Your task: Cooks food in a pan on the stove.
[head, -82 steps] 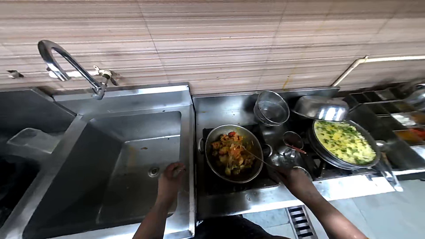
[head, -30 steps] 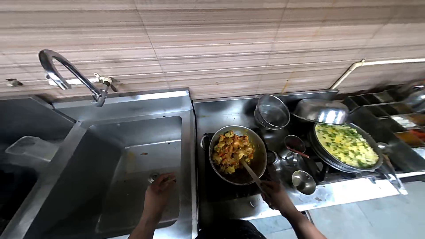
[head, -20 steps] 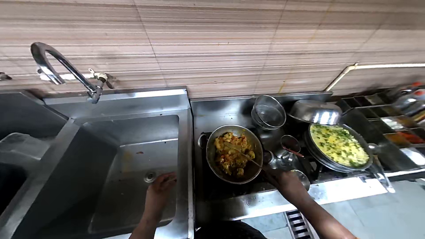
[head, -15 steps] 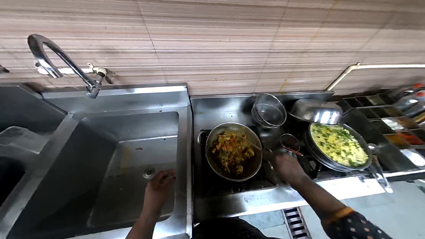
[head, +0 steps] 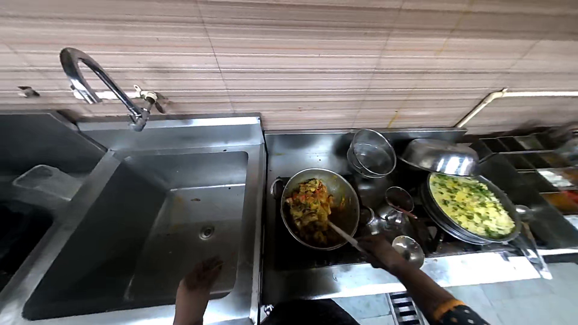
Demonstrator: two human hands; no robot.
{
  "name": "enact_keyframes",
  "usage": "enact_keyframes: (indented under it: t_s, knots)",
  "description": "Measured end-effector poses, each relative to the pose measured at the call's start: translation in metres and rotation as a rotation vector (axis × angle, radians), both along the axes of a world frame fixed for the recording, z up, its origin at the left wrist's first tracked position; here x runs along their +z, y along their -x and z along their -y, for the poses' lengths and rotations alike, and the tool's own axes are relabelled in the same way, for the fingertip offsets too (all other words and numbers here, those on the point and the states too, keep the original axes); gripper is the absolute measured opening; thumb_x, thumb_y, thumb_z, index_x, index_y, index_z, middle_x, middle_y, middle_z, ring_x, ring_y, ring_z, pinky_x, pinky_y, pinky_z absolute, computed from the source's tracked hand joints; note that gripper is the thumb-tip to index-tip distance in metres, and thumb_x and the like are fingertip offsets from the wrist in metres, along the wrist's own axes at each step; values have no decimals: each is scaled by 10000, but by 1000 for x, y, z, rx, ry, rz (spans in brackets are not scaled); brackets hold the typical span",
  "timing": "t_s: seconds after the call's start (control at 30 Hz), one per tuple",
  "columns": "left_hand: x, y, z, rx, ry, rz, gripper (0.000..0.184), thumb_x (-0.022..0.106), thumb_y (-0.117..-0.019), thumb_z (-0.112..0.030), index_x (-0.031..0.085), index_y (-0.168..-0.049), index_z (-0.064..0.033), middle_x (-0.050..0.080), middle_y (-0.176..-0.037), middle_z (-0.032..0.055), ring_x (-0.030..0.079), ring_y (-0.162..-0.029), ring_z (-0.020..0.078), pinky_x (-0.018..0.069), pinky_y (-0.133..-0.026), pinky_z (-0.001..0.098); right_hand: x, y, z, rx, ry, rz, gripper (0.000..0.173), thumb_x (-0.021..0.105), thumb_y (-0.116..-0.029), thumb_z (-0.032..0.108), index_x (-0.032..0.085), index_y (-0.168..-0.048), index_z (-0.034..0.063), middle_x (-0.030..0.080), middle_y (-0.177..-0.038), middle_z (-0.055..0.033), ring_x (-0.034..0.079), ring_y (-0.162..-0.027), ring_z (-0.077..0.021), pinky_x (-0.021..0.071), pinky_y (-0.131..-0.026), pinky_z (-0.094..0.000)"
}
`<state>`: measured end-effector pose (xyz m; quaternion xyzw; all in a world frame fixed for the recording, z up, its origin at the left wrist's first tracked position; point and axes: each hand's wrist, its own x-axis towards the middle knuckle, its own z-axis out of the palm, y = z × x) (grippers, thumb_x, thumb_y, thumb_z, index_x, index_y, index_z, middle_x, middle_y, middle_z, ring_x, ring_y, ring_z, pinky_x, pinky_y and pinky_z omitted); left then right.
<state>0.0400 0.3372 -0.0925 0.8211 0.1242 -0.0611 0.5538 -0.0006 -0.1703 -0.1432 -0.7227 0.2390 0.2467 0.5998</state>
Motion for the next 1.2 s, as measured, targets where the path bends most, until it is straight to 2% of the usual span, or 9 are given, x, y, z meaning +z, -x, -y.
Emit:
enact_keyframes:
  t_s: [0.13, 0.33, 0.43, 0.53, 0.77, 0.9, 1.07, 1.13, 1.2]
  knots:
    - [7, -2, 5, -14, -32, -19, 288, 664, -961, -64, 656, -1239, 12, 728, -1139, 115, 707, -1024, 163, 580, -917, 342, -13, -4, -39, -107, -21, 110, 270, 559, -1050, 232, 669, -1212, 46, 600, -696, -29, 493, -486, -108, 419, -436, -272]
    - [17, -16, 5, 1, -11, 20, 281, 646, -957, -56, 646, -1225, 27, 718, -1125, 121, 696, -1013, 160, 575, -903, 338, 28, 24, -10, -17, 264, 153, 315, 579, -1048, 267, 679, -1315, 134, 659, -734, -55, 557, -501, -152, 484, -459, -333]
    - [15, -20, 4, -1, 0, 30, 271, 665, -948, -76, 663, -1204, 11, 725, -1096, 110, 698, -982, 152, 578, -877, 332, 54, 21, -10, 138, 549, 283, 302, 575, -1037, 286, 712, -1284, 180, 710, -821, -41, 649, -650, -170, 560, -628, -400]
    - [16, -21, 1, 1, 26, 27, 276, 659, -953, -77, 661, -1216, 5, 725, -1112, 107, 700, -1000, 149, 579, -885, 323, 76, 3, -26, 328, 848, 355, 339, 555, -1047, 239, 685, -1358, 208, 746, -1090, -92, 716, -964, -259, 568, -913, -493]
    - [11, -28, -7, -37, 23, 17, 279, 658, -963, -123, 672, -1213, -1, 726, -1122, 112, 700, -998, 154, 580, -880, 347, 113, -69, -40, 636, 1327, 324, 507, 660, -947, 59, 601, -1424, 220, 645, -1290, -171, 667, -1100, -417, 587, -800, -598]
    - [17, -35, -20, -60, -7, 54, 268, 651, -969, -107, 677, -1222, -23, 736, -1117, 98, 708, -997, 170, 585, -880, 370, 122, -86, -4, 614, 1283, 175, 306, 599, -1019, 156, 662, -1314, 201, 676, -1250, -166, 677, -1099, -405, 572, -842, -621]
    - [5, -32, -45, 12, 54, 44, 292, 651, -959, -91, 644, -1233, 9, 715, -1140, 113, 690, -1005, 151, 574, -870, 323, 103, -31, 39, 545, 918, 8, 254, 574, -1043, 197, 708, -1186, 37, 697, -1114, -201, 673, -1039, -359, 520, -965, -579]
    - [1, -27, -53, 33, 58, 12, 287, 654, -962, -86, 646, -1231, 13, 716, -1140, 115, 690, -1009, 156, 572, -875, 330, 85, -2, 29, 383, 693, -111, 325, 519, -1079, 266, 665, -1255, 36, 692, -1034, -172, 676, -866, -286, 564, -828, -493]
    - [-2, -23, -59, 18, 59, -4, 302, 645, -962, -94, 640, -1244, 14, 719, -1144, 114, 699, -1014, 151, 579, -893, 329, 55, 21, 3, 158, 398, -150, 322, 475, -1094, 301, 609, -1285, 80, 634, -825, -79, 568, -570, -162, 504, -517, -334]
